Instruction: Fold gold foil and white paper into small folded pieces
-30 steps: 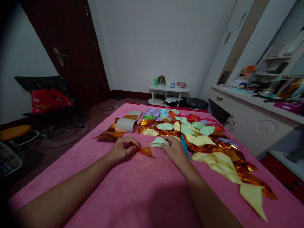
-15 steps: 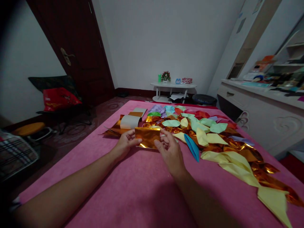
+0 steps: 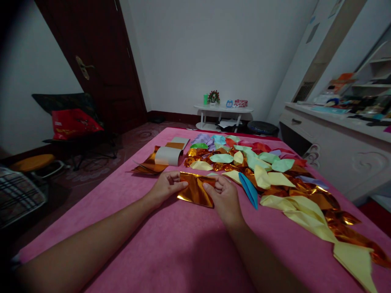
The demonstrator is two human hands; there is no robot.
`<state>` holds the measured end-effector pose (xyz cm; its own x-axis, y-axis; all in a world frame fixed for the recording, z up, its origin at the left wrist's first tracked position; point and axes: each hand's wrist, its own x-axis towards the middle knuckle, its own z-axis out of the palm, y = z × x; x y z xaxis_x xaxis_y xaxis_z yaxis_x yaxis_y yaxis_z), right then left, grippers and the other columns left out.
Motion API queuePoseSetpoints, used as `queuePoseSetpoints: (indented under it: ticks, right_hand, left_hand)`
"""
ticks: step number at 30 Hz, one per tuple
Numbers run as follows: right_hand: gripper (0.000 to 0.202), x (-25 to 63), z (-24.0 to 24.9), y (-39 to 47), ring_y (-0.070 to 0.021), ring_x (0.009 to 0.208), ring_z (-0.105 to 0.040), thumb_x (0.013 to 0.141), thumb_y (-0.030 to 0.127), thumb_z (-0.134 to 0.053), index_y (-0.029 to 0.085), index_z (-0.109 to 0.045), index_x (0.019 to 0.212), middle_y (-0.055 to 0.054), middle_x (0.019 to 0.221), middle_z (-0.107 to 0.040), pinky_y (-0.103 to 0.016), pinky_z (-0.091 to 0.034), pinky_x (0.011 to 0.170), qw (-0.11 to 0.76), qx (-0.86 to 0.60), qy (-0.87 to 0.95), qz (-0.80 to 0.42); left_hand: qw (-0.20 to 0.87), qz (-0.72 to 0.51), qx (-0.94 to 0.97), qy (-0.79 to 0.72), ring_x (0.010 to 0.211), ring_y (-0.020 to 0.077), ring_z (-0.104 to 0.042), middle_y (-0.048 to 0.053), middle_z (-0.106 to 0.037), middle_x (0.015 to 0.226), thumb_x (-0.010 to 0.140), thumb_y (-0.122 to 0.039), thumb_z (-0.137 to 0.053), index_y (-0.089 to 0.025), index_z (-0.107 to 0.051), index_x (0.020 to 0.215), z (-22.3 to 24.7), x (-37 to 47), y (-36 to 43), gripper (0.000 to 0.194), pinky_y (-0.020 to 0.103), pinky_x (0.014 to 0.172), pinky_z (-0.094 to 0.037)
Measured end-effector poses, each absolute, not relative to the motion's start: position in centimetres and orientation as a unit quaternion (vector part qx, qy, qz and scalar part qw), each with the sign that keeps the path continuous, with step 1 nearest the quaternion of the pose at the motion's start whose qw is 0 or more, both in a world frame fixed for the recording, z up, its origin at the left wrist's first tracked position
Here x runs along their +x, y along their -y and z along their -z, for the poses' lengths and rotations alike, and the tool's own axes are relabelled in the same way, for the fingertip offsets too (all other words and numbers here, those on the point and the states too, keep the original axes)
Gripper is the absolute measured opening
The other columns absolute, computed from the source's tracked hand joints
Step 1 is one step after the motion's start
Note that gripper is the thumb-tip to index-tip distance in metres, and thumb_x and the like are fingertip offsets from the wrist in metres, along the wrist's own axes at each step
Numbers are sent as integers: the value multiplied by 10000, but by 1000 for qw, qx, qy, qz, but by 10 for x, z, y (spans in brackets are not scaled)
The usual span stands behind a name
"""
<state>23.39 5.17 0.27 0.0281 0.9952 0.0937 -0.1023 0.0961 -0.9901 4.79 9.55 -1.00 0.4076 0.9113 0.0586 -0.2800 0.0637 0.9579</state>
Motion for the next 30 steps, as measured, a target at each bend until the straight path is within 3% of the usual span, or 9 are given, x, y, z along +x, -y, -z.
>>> queuePoseSetpoints:
  ticks: [6, 10, 19, 25, 30]
  right_hand:
    - [284, 232, -2, -48, -209, 703, -677, 666, 397, -775, 184, -648, 803, -41, 745, -709, -292, -530, 626, 525, -480, 505, -489]
    - [268, 234, -7, -49, -171, 638, -615, 748, 443, -690, 179, -654, 722, -26, 691, -660, -258, -477, 569, 524, -490, 539, -441]
    - [219, 229, -13, -46, -150, 585, -534, 757, 389, -660, 191, -655, 664, -13, 633, -607, -250, -410, 535, 484, -501, 621, -360]
    - [284, 230, -13, -44, -133, 552, -476, 801, 385, -585, 184, -633, 605, 9, 560, -543, -234, -364, 503, 435, -482, 665, -370]
    - [242, 234, -13, -43, -149, 584, -510, 782, 363, -610, 179, -639, 627, -8, 604, -583, -243, -390, 517, 472, -523, 633, -322]
  left_hand:
    - [631, -478, 506, -342, 554, 100, -587, 17, -672, 654, 675, -370, -782, -103, -693, 724, 9, 48, -93, 286, 200, 541, -442]
    - [613, -465, 534, -350, 566, 106, -577, 20, -671, 670, 680, -376, -771, -112, -700, 735, 11, 48, -92, 279, 209, 550, -432]
    - [562, -433, 610, -352, 593, 117, -563, 29, -657, 653, 709, -361, -732, -117, -692, 675, 1, 56, -79, 250, 215, 588, -435]
    - [544, -407, 643, -353, 581, 113, -554, 26, -642, 642, 721, -376, -722, -114, -687, 674, -1, 59, -76, 269, 213, 569, -428]
    - [557, -409, 614, -382, 520, 93, -526, 21, -633, 611, 666, -393, -771, -101, -677, 674, -2, 54, -81, 307, 201, 503, -394]
